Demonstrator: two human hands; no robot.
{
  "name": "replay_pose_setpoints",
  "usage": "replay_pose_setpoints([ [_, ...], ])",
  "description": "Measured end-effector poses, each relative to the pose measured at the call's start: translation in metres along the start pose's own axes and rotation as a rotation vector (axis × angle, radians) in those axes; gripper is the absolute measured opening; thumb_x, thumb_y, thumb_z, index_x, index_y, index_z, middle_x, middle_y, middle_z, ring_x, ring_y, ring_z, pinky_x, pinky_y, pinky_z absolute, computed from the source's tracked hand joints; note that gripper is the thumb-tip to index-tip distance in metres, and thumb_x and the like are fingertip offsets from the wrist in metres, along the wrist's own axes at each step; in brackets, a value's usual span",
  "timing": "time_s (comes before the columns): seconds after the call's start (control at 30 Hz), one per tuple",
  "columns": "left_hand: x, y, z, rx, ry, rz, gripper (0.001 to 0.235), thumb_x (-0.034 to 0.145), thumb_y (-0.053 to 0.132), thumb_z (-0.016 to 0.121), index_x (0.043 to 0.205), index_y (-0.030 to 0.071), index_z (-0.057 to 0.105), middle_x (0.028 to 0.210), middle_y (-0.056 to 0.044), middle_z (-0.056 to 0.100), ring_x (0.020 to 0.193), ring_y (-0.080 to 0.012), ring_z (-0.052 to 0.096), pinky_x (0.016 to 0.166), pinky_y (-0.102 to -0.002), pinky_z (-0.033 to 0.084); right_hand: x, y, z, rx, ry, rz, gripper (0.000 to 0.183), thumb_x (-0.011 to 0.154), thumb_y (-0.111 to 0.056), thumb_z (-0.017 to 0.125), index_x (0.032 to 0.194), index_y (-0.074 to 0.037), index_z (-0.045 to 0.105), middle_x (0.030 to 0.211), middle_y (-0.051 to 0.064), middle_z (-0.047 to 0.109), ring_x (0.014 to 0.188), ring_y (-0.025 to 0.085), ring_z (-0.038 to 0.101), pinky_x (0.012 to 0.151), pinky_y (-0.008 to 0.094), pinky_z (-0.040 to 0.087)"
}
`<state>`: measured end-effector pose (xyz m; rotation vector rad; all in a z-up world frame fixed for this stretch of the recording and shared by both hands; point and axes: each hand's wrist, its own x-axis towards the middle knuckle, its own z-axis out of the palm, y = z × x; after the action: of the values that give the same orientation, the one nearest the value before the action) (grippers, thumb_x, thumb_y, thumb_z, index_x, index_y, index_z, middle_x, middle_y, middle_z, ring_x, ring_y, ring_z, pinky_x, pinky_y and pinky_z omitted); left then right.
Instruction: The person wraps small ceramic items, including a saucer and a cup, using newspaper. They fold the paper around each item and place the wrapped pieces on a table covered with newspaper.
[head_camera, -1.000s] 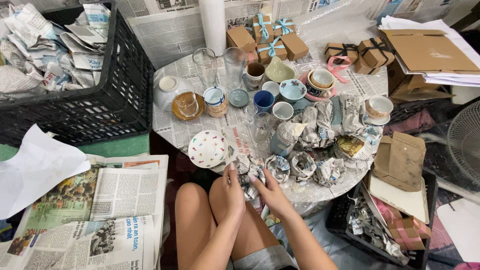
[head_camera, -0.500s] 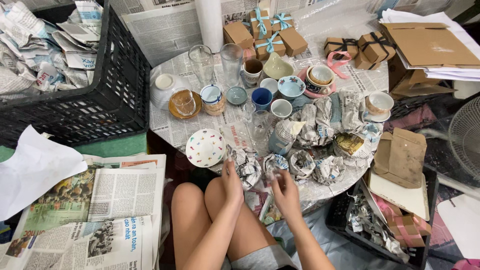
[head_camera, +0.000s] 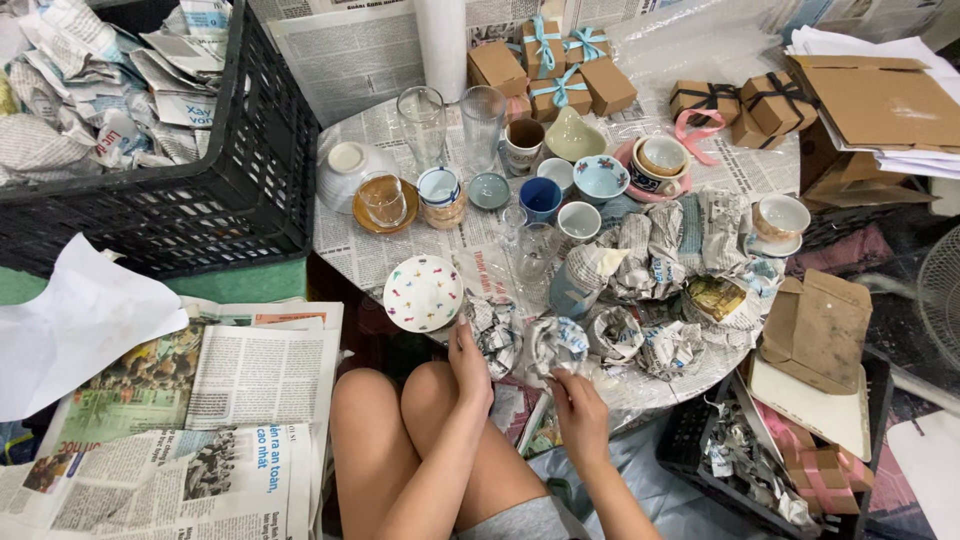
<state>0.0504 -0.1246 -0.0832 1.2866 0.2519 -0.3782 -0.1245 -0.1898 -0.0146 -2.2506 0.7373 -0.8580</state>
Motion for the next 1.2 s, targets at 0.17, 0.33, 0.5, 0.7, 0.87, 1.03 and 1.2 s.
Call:
replay_pose_setpoints([
  [0.17,-0.008,-0.014,0.004,-0.001,-0.091,-0.001,0.059,0.102,0.045,0.048,0.143,0.002,0.050,0.144,-0.009,0.057,0.134,-0.0200,0.051,0.112,-0.033,0.036,0.004,-0.029,-0.020,0.201,0.052,0.081,0.020,0.087,-0.004,0.073,0.106,-0.007,0.069,0.094,0.011,0.073,0.073,0.025,0.072,0.064,0.032,0.057],
  [0.33,-0.032,-0.022,0.020,-0.373,-0.291,-0.342,0.059,0.101,0.054,0.043,0.131,0.006,0.060,0.121,-0.010,0.067,0.108,-0.0223,0.066,0.092,-0.037,0.053,0.024,-0.055,-0.035,0.092,-0.128,-0.070,0.023,0.086,-0.006,0.072,0.109,-0.007,0.071,0.093,0.012,0.071,0.082,0.032,0.070,0.071,0.038,0.055],
  [0.5,-0.044,-0.016,0.019,-0.392,-0.378,-0.509,0.066,0.097,0.068,0.045,0.130,0.014,0.063,0.113,-0.007,0.071,0.094,-0.0209,0.068,0.076,-0.038,0.052,0.030,-0.062,-0.052,-0.014,-0.250,-0.002,0.032,0.086,-0.015,0.074,0.117,-0.010,0.067,0.095,0.011,0.068,0.080,0.033,0.068,0.068,0.041,0.054],
  [0.7,-0.049,-0.023,0.027,-0.446,-0.474,-0.522,0.064,0.094,0.063,0.053,0.134,0.014,0.059,0.120,-0.007,0.069,0.107,-0.0234,0.068,0.093,-0.044,0.056,0.016,-0.029,-0.047,0.388,-0.125,0.403,0.059,0.092,-0.027,0.066,0.143,-0.011,0.041,0.112,0.011,0.060,0.075,0.025,0.062,0.055,0.035,0.055],
  [0.87,-0.063,-0.031,0.039,-0.456,-0.497,-0.384,0.068,0.093,0.059,0.057,0.146,0.016,0.050,0.138,-0.004,0.061,0.125,-0.0206,0.060,0.107,-0.041,0.049,0.008,0.017,-0.032,0.736,-0.240,0.686,0.071,0.097,-0.038,0.044,0.163,-0.019,0.026,0.151,0.000,0.041,0.102,0.018,0.064,0.063,0.037,0.063],
  [1.03,-0.067,-0.026,0.043,-0.322,-0.508,-0.344,0.076,0.090,0.056,0.061,0.152,0.018,0.038,0.149,-0.006,0.049,0.133,-0.0216,0.053,0.108,-0.042,0.045,-0.003,0.051,-0.014,0.807,-0.199,0.754,0.063,0.103,-0.039,0.045,0.159,-0.012,0.034,0.144,0.009,0.054,0.113,0.021,0.063,0.075,0.039,0.063],
  [1.2,-0.056,-0.022,0.042,-0.090,-0.545,-0.309,0.075,0.090,0.051,0.062,0.150,0.012,0.040,0.146,-0.011,0.053,0.132,-0.0237,0.054,0.109,-0.040,0.043,-0.006,0.071,0.002,0.792,-0.154,0.776,0.061,0.105,-0.039,0.046,0.158,-0.009,0.040,0.130,0.013,0.060,0.110,0.022,0.061,0.078,0.038,0.062],
])
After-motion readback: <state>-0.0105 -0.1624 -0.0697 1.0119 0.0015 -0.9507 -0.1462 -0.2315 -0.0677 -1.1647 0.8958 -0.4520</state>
